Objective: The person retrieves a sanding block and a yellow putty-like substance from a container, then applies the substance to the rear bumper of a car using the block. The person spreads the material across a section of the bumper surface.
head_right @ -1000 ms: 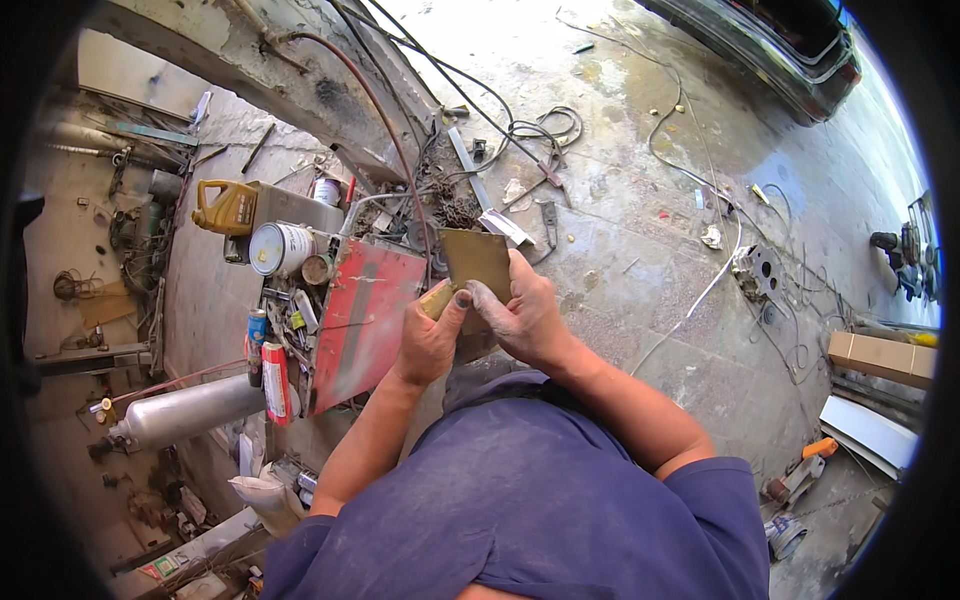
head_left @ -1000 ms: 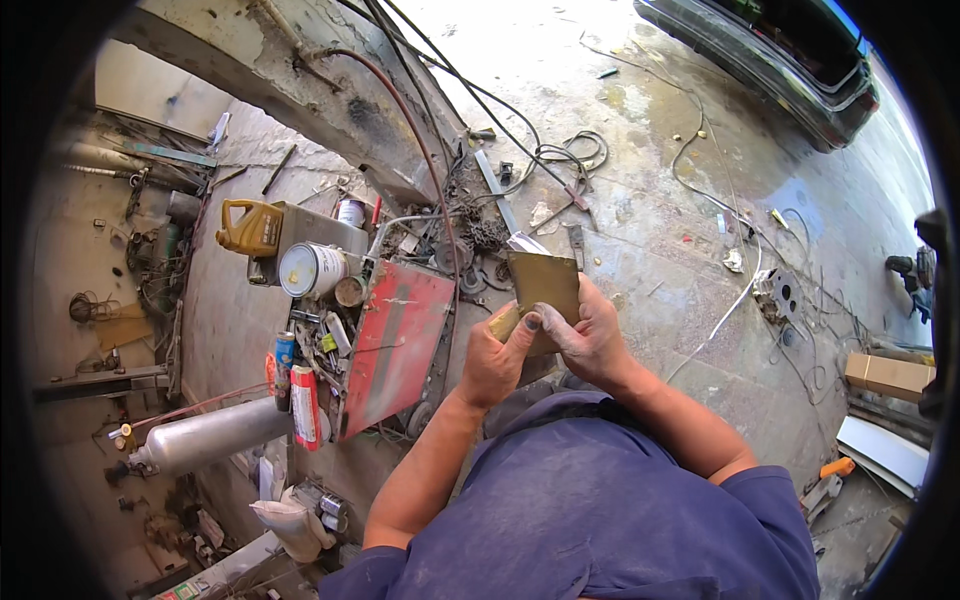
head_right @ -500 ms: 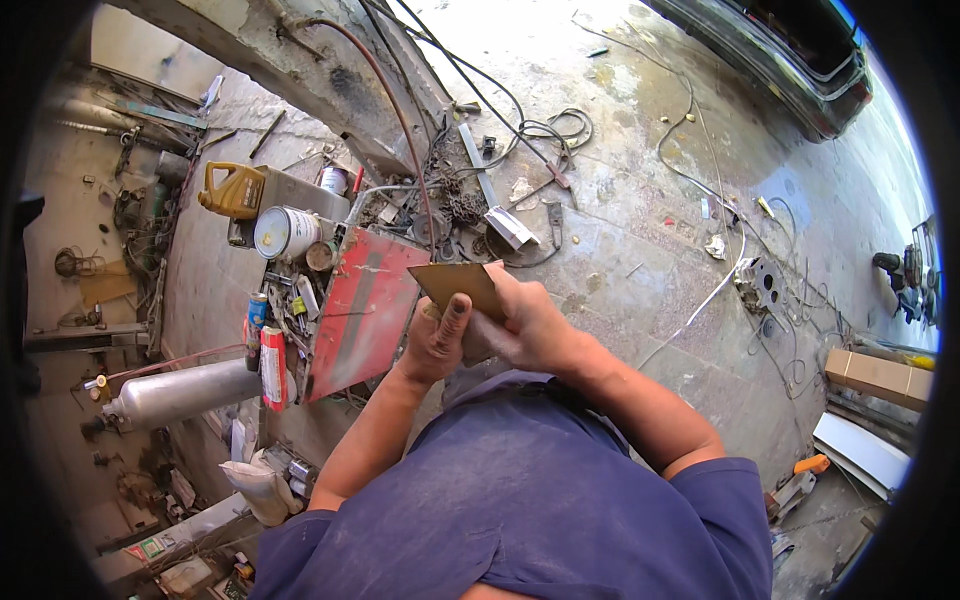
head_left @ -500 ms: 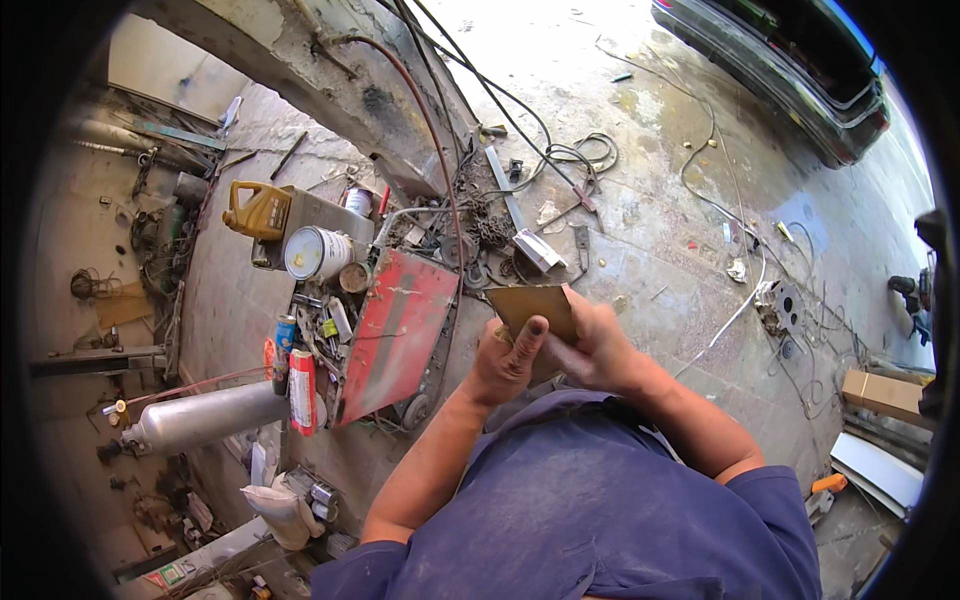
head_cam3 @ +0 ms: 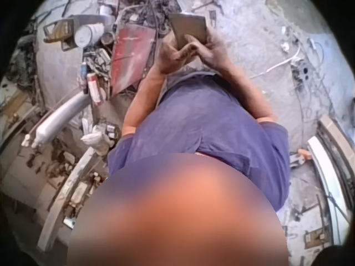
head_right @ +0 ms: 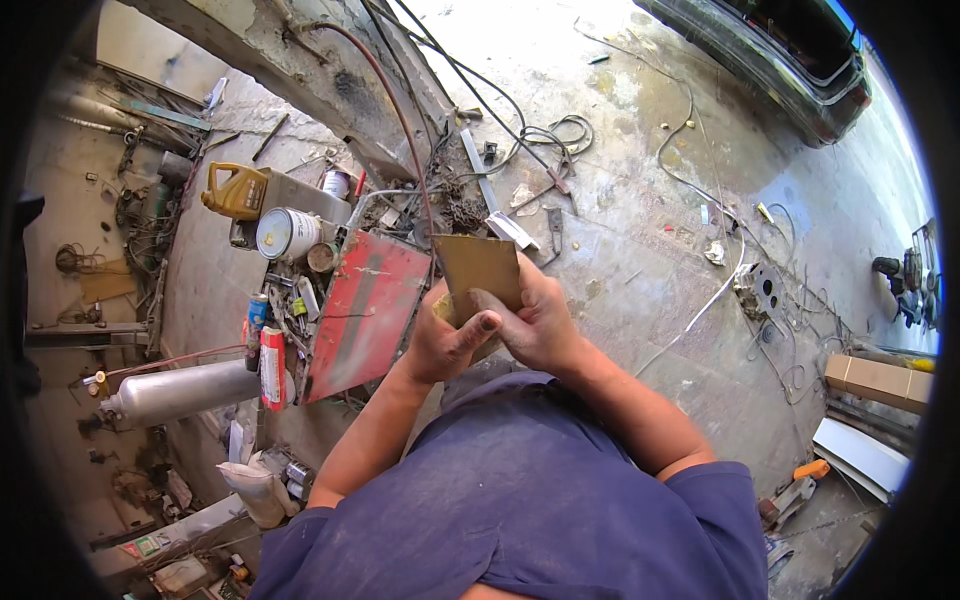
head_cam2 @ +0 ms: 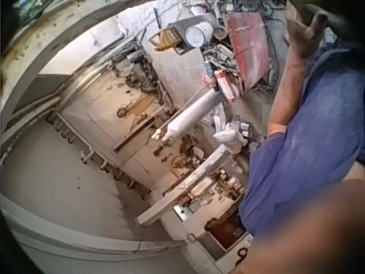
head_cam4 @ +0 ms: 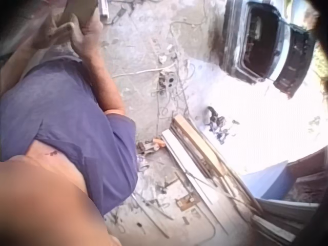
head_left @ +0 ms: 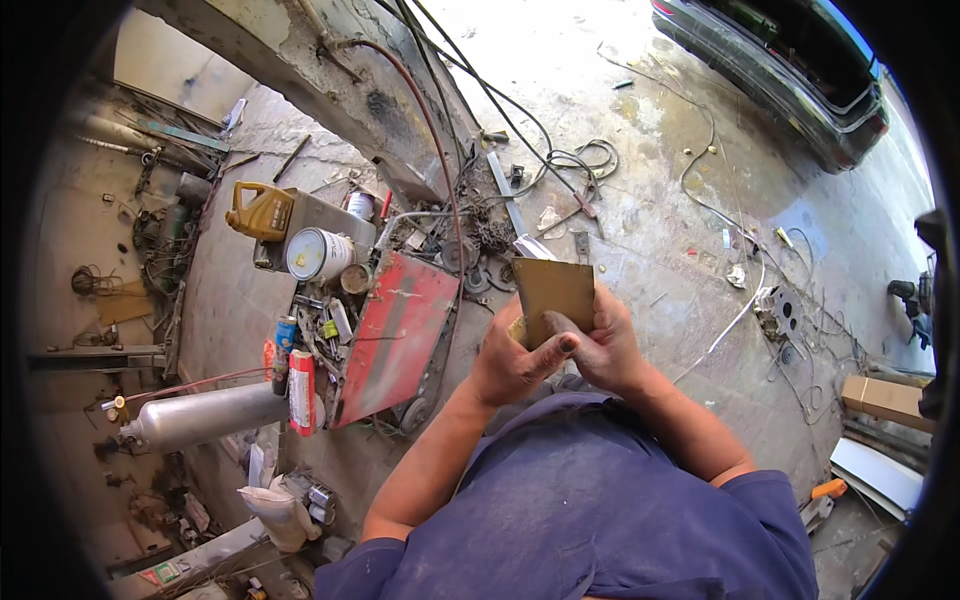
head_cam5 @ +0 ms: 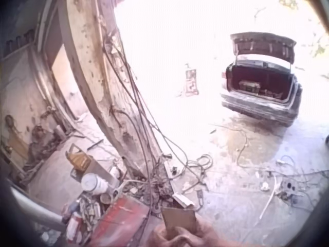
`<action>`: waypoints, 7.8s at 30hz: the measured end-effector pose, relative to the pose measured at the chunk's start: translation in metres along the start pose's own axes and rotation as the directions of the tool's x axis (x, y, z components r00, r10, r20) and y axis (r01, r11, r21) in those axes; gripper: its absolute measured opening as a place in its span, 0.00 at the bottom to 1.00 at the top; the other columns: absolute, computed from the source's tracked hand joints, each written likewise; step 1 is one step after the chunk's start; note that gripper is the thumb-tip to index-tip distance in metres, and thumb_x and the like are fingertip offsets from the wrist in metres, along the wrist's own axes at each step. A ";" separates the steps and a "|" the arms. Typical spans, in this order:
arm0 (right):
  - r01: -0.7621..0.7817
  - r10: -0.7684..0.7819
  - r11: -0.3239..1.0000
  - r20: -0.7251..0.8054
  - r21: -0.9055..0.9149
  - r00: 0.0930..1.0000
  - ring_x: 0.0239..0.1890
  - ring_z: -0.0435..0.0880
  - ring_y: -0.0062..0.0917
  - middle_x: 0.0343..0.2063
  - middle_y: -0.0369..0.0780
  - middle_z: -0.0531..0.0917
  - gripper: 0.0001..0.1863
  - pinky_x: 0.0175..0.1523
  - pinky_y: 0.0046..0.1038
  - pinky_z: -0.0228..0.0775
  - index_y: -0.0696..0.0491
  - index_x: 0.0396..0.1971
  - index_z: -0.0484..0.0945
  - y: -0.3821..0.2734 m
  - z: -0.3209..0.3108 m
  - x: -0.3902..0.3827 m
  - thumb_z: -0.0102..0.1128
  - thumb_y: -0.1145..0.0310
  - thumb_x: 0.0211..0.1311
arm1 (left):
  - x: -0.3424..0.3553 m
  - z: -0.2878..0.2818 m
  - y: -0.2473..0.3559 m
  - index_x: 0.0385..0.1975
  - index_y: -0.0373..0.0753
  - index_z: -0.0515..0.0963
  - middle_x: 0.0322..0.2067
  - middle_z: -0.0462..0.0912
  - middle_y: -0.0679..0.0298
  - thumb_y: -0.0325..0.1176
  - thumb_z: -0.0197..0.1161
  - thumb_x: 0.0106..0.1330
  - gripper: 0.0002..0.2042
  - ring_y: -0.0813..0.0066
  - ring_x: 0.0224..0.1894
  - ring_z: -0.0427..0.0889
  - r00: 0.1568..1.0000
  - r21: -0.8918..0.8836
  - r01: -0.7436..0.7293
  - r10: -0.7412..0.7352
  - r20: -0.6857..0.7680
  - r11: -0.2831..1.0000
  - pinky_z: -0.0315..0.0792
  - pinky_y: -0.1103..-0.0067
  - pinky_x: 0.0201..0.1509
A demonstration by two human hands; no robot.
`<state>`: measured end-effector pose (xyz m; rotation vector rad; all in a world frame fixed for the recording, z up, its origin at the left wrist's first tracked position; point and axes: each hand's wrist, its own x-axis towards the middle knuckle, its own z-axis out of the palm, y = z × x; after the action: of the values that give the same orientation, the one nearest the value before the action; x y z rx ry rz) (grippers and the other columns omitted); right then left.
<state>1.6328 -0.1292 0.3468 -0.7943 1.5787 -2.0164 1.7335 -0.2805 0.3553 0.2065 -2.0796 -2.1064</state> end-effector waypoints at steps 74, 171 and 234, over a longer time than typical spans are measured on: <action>-0.235 0.237 0.968 -0.008 0.092 0.972 0.52 0.87 0.18 0.51 0.38 0.91 0.20 0.57 0.29 0.84 0.62 0.68 0.78 0.004 -0.012 0.019 0.64 0.72 0.83 | 0.003 -0.011 -0.011 0.65 0.32 0.78 0.52 0.89 0.60 0.57 0.83 0.68 0.39 0.69 0.54 0.87 0.999 0.183 0.030 -0.036 0.025 0.983 0.81 0.71 0.61; -0.224 0.245 0.959 -0.111 0.173 0.963 0.46 0.92 0.20 0.46 0.40 0.93 0.15 0.51 0.27 0.88 0.62 0.60 0.84 -0.007 -0.027 0.022 0.64 0.70 0.83 | 0.038 0.000 -0.014 0.87 0.33 0.55 0.82 0.66 0.55 0.59 0.36 0.92 0.39 0.66 0.81 0.67 0.999 -0.259 -0.022 0.014 -0.032 0.966 0.61 0.68 0.86; -0.205 0.200 0.978 -0.130 -0.024 0.971 0.45 0.90 0.30 0.38 0.40 0.92 0.09 0.53 0.34 0.82 0.56 0.47 0.88 0.132 -0.007 -0.031 0.72 0.68 0.75 | 0.060 -0.041 -0.119 0.85 0.30 0.57 0.72 0.77 0.55 0.69 0.71 0.73 0.56 0.66 0.72 0.77 0.649 -0.069 0.659 -0.519 0.556 0.749 0.69 0.68 0.79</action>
<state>1.6508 -0.1353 0.2120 -0.5030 1.6980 -1.9267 1.6805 -0.3324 0.2375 0.3827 -2.1448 -3.1216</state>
